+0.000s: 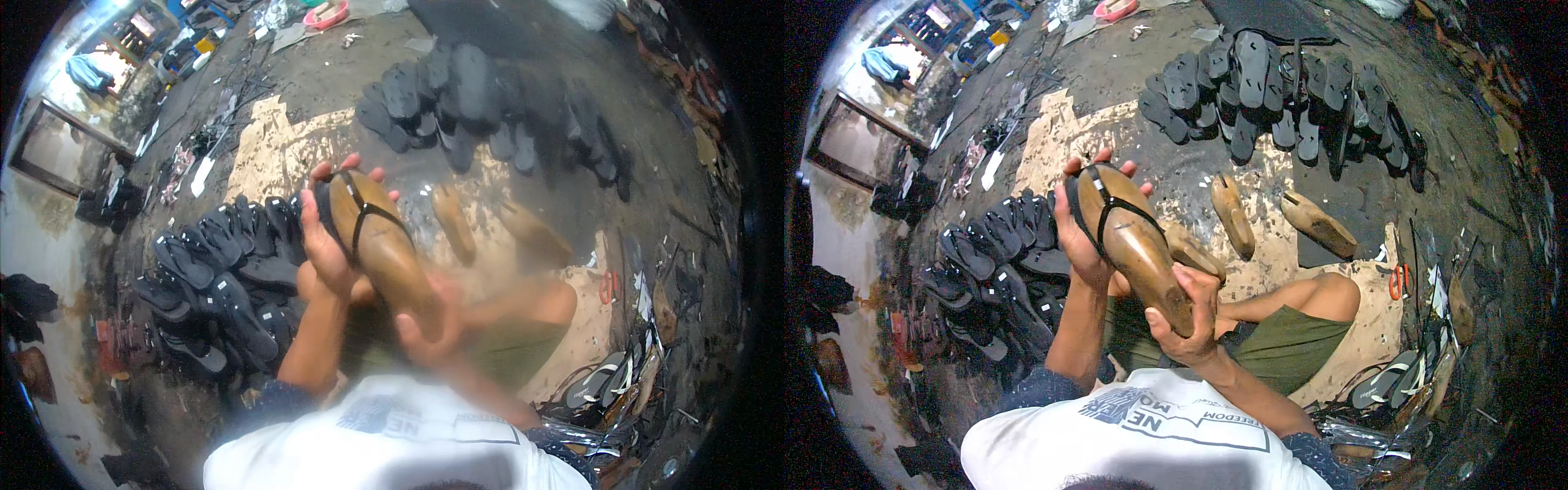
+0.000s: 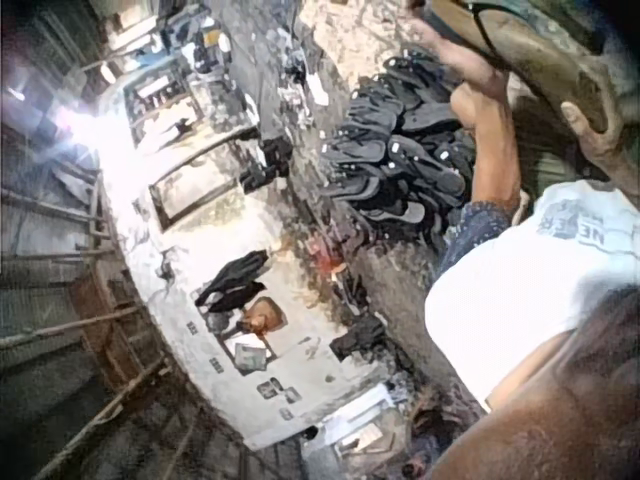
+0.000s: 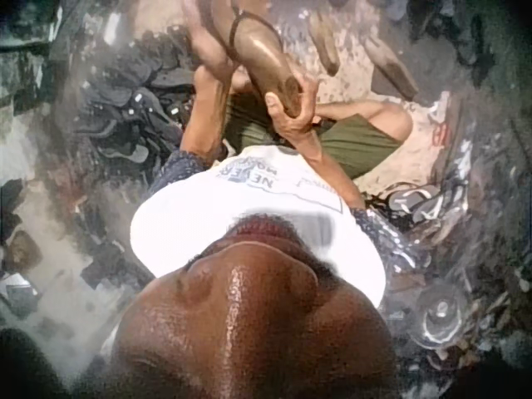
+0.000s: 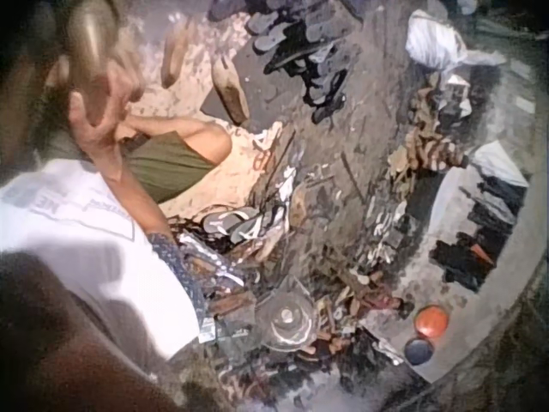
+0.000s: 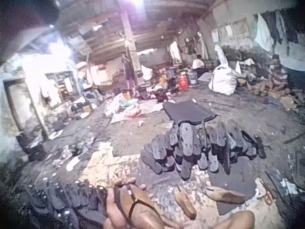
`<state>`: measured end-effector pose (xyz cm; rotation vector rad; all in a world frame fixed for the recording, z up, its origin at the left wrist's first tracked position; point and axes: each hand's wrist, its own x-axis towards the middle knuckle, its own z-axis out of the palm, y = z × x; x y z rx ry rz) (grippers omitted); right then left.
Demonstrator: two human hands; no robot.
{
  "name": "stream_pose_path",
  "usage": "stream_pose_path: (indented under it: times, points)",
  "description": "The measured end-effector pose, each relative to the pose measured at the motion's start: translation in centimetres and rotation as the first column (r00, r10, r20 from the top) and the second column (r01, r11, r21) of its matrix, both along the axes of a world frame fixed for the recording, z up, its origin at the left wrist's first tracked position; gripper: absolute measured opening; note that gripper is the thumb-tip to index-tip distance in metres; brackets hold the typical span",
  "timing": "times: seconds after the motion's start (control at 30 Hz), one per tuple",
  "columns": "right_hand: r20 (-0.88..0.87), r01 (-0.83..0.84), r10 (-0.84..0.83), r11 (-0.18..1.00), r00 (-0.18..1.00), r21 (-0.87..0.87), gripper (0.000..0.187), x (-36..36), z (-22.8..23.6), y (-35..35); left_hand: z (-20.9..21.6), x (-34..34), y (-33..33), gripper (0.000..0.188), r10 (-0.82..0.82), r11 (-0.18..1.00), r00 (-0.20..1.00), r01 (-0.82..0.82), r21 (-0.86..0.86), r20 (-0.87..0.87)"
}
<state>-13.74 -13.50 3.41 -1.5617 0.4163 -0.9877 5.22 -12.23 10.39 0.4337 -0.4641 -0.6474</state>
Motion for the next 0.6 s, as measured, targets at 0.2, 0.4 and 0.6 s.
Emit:
stream_pose_path:
  times: [0.2,0.4,0.6]
  points:
    - [-0.102,0.082,-0.135,0.909,0.986,-0.41,0.071,3.6,-0.6,-1.9,-3.0,-3.4,3.0,0.101,0.139,0.756,0.956,-0.271,0.596,0.259]
    - [-0.148,-0.29,0.259,0.918,0.955,-0.269,0.054,3.6,3.0,-6.9,-5.3,-4.3,5.2,0.105,0.137,0.687,0.924,-0.348,0.638,0.357]
    - [-0.304,-0.371,0.249,0.804,0.919,-0.464,0.026,6.9,6.1,-9.1,-3.7,-7.1,5.3,0.098,0.064,0.749,0.943,-0.263,0.609,0.328]
